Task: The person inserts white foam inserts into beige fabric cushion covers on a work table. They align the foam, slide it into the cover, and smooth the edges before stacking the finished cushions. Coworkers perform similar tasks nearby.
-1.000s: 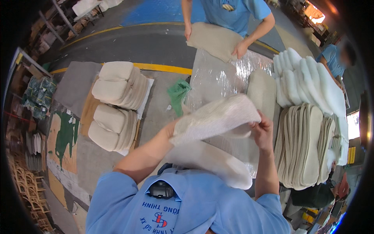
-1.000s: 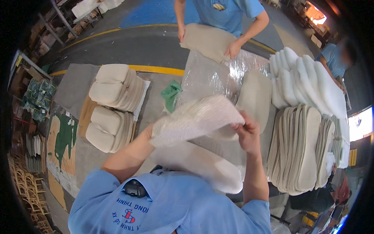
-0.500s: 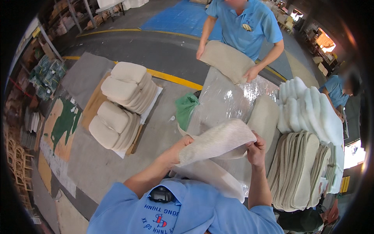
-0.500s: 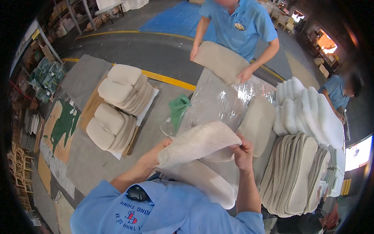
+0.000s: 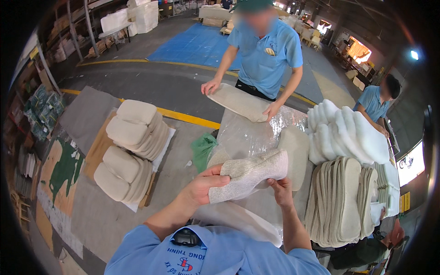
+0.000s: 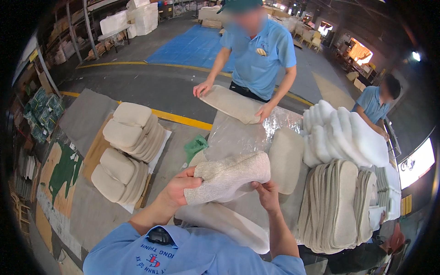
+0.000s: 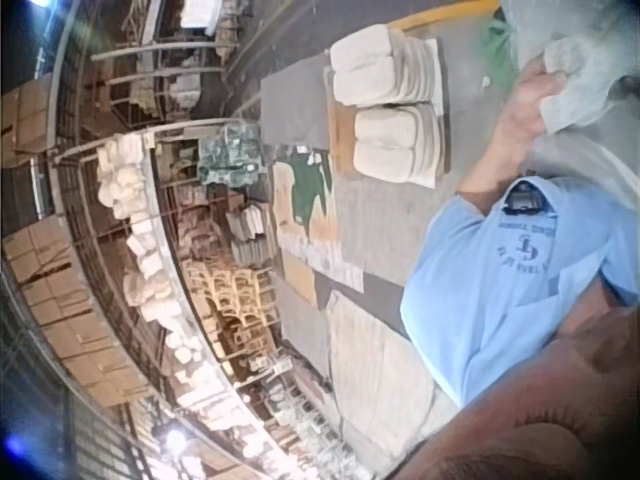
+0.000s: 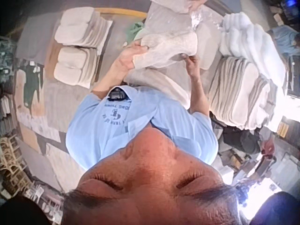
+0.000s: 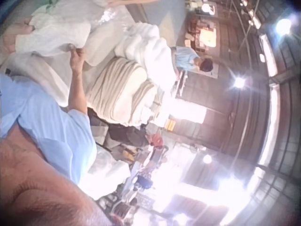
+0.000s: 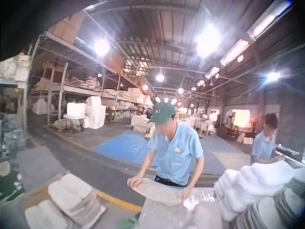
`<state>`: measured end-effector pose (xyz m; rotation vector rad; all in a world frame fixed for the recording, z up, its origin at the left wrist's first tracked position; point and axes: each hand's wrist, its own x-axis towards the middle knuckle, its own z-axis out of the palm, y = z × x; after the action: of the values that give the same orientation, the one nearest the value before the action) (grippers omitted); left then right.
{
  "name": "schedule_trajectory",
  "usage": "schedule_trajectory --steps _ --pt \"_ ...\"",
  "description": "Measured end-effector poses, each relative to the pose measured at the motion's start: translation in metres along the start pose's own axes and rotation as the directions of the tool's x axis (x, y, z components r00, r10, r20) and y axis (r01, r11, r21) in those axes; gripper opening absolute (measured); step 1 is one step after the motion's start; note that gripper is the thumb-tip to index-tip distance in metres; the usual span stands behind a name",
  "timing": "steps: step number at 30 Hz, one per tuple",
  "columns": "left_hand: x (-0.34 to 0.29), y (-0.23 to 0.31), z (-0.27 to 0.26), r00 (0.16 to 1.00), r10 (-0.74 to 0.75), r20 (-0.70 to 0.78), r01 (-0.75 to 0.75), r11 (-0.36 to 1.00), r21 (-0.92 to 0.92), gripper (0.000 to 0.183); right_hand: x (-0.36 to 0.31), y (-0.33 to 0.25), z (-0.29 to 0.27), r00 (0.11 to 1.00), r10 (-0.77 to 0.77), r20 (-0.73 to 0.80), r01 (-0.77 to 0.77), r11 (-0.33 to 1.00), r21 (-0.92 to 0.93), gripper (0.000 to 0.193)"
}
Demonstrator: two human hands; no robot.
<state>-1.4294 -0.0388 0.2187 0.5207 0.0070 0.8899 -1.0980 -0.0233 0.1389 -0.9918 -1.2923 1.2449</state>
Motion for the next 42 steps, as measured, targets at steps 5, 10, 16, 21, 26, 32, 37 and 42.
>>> schedule_trajectory --steps 5,10,16,21,26,32,37,42 --pt "0.010 -0.003 -0.002 0.999 -0.007 0.036 0.007 1.000 -0.006 0.058 -0.017 -0.043 -0.037 0.990 -0.026 -0.139 0.015 0.997 -0.077 0.024" --pt "-0.012 -0.019 0.002 0.989 -0.042 0.140 0.077 0.964 -0.254 0.045 -0.063 -0.213 -0.046 0.972 -0.177 0.157 0.235 0.646 -0.726 0.015" --pt "-0.043 -0.042 0.001 0.975 -0.222 0.028 0.223 0.953 -0.204 0.039 -0.041 -0.363 0.012 0.144 0.640 0.755 -0.290 0.757 -0.586 0.032" --pt "-0.037 -0.031 0.032 0.949 -0.290 -0.127 0.309 0.935 0.174 0.036 0.004 -0.203 0.056 0.818 0.438 0.373 -0.330 0.889 -0.318 0.036" --pt "-0.063 -0.027 0.027 0.930 -0.054 -0.363 0.269 0.774 0.574 0.035 0.004 -0.116 0.181 0.719 0.520 0.461 -0.589 0.808 0.007 0.049" --pt "-0.089 -0.032 0.028 0.826 0.067 -0.560 0.284 0.808 0.516 0.028 0.002 -0.050 0.153 0.454 0.657 0.601 -0.762 0.636 -0.121 0.062" --pt "-0.102 -0.054 0.012 0.780 0.185 -0.598 0.151 0.871 0.467 0.011 0.008 -0.094 0.170 0.291 0.804 0.519 -0.773 0.517 -0.368 0.045" --pt "-0.108 -0.057 0.017 0.768 0.185 -0.613 -0.033 0.967 0.251 0.018 0.016 -0.093 0.155 0.198 0.752 0.628 -0.618 0.594 -0.516 0.024"
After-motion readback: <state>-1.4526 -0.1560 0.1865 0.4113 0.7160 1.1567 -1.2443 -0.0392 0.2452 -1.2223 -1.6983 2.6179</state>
